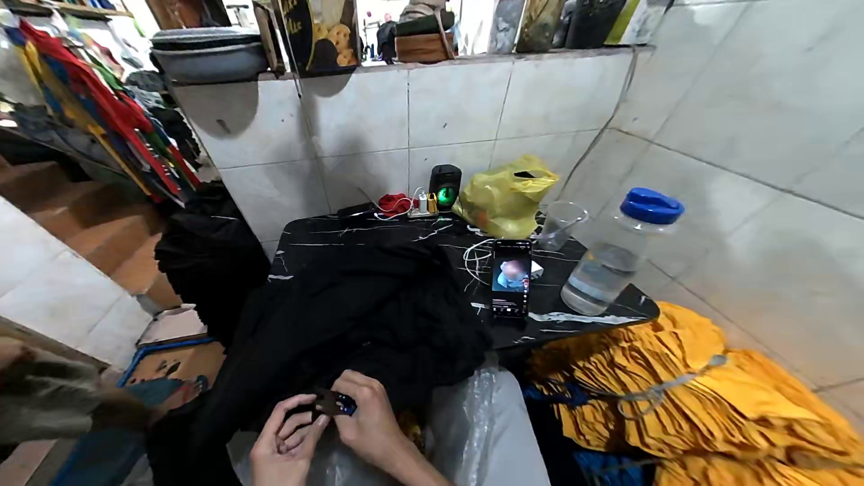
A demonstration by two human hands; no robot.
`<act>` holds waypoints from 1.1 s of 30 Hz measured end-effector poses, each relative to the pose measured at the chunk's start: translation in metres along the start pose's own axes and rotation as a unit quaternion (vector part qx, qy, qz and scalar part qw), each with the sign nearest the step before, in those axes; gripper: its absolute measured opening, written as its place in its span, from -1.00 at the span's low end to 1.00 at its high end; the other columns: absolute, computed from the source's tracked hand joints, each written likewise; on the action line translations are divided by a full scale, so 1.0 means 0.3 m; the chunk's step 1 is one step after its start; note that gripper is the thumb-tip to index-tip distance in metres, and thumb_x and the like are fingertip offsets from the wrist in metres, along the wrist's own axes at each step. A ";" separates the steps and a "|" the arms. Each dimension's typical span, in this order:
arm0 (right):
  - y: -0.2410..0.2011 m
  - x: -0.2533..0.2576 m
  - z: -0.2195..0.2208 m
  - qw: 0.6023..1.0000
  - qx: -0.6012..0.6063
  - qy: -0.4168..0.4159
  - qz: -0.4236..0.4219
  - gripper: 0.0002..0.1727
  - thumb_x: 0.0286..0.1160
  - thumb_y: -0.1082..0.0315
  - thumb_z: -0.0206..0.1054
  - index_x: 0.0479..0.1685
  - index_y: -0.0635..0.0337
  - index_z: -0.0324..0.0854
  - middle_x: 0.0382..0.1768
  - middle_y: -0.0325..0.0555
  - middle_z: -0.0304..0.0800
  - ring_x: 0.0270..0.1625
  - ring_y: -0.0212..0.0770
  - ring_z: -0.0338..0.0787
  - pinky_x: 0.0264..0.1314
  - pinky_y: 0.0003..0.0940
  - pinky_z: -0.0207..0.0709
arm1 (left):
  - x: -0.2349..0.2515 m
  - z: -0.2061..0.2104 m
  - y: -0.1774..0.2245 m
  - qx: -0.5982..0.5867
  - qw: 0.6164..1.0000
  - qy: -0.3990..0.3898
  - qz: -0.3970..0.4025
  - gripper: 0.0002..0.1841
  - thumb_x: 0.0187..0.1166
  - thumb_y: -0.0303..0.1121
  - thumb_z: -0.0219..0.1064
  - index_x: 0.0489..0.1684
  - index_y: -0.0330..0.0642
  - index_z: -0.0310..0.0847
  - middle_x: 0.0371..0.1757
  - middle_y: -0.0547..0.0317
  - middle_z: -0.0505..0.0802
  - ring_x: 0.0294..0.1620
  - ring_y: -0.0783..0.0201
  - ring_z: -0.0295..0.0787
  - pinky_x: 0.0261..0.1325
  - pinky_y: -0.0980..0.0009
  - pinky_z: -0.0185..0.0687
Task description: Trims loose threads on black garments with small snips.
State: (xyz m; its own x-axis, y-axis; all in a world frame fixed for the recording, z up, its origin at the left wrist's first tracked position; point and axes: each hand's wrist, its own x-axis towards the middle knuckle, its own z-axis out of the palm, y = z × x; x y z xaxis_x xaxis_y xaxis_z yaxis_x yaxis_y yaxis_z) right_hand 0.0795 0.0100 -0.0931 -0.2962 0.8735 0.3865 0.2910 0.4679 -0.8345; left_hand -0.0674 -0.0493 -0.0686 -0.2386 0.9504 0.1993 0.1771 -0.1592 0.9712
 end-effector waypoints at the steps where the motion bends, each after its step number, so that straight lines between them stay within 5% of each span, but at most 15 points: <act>1: 0.004 -0.002 0.002 1.000 0.004 0.008 0.000 -0.90 0.41 0.36 0.43 -0.28 0.21 0.78 -0.25 -0.10 0.79 -0.15 -0.19 0.80 -0.08 -0.18 0.72 | 0.002 -0.012 0.004 0.004 1.000 0.009 0.008 -0.54 0.22 -0.72 0.58 0.14 -0.40 0.61 -0.14 0.07 0.93 -0.29 0.24 0.93 -0.21 0.34 0.94; 5: 0.003 -0.019 0.003 0.999 0.042 -0.001 -0.010 -0.81 0.30 0.53 0.35 -0.12 0.24 0.74 -0.13 -0.05 0.80 -0.08 -0.17 0.81 -0.01 -0.19 0.73 | 0.010 -0.050 0.023 0.029 0.998 0.041 0.029 -0.60 0.20 -0.63 0.64 0.01 -0.35 0.66 -0.28 0.17 0.93 -0.35 0.31 0.92 -0.28 0.39 0.92; 10: -0.020 -0.032 0.012 0.999 -0.003 0.001 -0.037 -0.75 0.33 0.53 0.31 -0.01 0.21 0.67 0.02 -0.01 0.75 -0.12 -0.15 0.83 -0.22 -0.16 0.74 | 0.013 -0.053 -0.021 0.087 0.993 -0.061 0.053 -0.55 0.26 -0.64 0.55 0.21 -0.43 0.73 0.13 -0.06 0.88 0.01 0.26 0.89 0.09 0.34 0.87; 14: -0.027 -0.031 0.005 0.996 -0.049 -0.013 -0.079 -0.76 0.40 0.51 0.29 0.03 0.19 0.64 0.05 0.00 0.73 -0.25 -0.16 0.82 -0.40 -0.18 0.70 | 0.011 -0.030 -0.061 0.121 0.987 -0.018 0.107 -0.75 0.20 -0.61 0.50 -0.14 -0.32 0.88 -0.07 0.08 0.93 -0.05 0.41 0.88 0.07 0.48 0.84; 17: -0.028 -0.021 -0.032 0.997 -0.059 -0.031 -0.039 -0.77 0.48 0.38 0.34 0.07 0.10 0.70 0.11 -0.06 0.74 -0.18 -0.18 0.82 -0.29 -0.18 0.72 | 0.014 -0.020 -0.064 0.132 0.985 0.008 0.114 -0.84 0.31 -0.64 0.43 -0.20 -0.37 0.83 -0.15 0.10 0.92 -0.15 0.48 0.86 -0.02 0.55 0.82; 21: -0.012 -0.010 -0.102 0.988 -0.100 -0.113 0.011 -0.41 0.66 -0.25 0.21 0.26 0.06 0.73 0.04 -0.12 0.87 -0.03 -0.16 0.85 0.05 -0.07 0.68 | 0.018 -0.022 -0.068 0.114 0.989 0.015 0.088 -0.94 0.54 -0.55 0.38 -0.16 -0.34 0.71 -0.21 0.19 0.85 -0.24 0.51 0.80 -0.12 0.56 0.78; 26: -0.004 -0.001 -0.143 0.975 -0.096 -0.201 0.015 -0.47 0.69 -0.15 0.24 0.18 0.15 0.67 -0.15 0.00 0.82 -0.11 -0.01 0.81 0.02 0.08 0.63 | 0.009 -0.017 -0.059 0.085 0.994 0.005 0.065 -0.92 0.62 -0.54 0.28 -0.12 -0.37 0.64 -0.20 0.21 0.79 -0.27 0.52 0.71 -0.18 0.58 0.69; 33: -0.030 -0.012 -0.092 0.978 -0.122 -0.167 -0.016 -0.48 0.78 -0.13 0.12 0.24 0.16 0.63 -0.14 0.01 0.84 -0.15 0.00 0.85 -0.08 0.04 0.68 | 0.004 -0.013 -0.065 0.085 0.991 0.004 0.101 -0.93 0.57 -0.56 0.34 -0.12 -0.35 0.66 -0.17 0.18 0.84 -0.18 0.45 0.81 -0.06 0.51 0.80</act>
State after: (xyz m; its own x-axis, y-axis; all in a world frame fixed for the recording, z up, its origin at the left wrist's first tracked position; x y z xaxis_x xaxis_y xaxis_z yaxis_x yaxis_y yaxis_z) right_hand 0.1031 0.0064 -0.0762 -0.5775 0.7844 0.2263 0.4739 0.5477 -0.6895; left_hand -0.0748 -0.0462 -0.0867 -0.1886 0.9015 0.3896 0.3807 -0.2986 0.8752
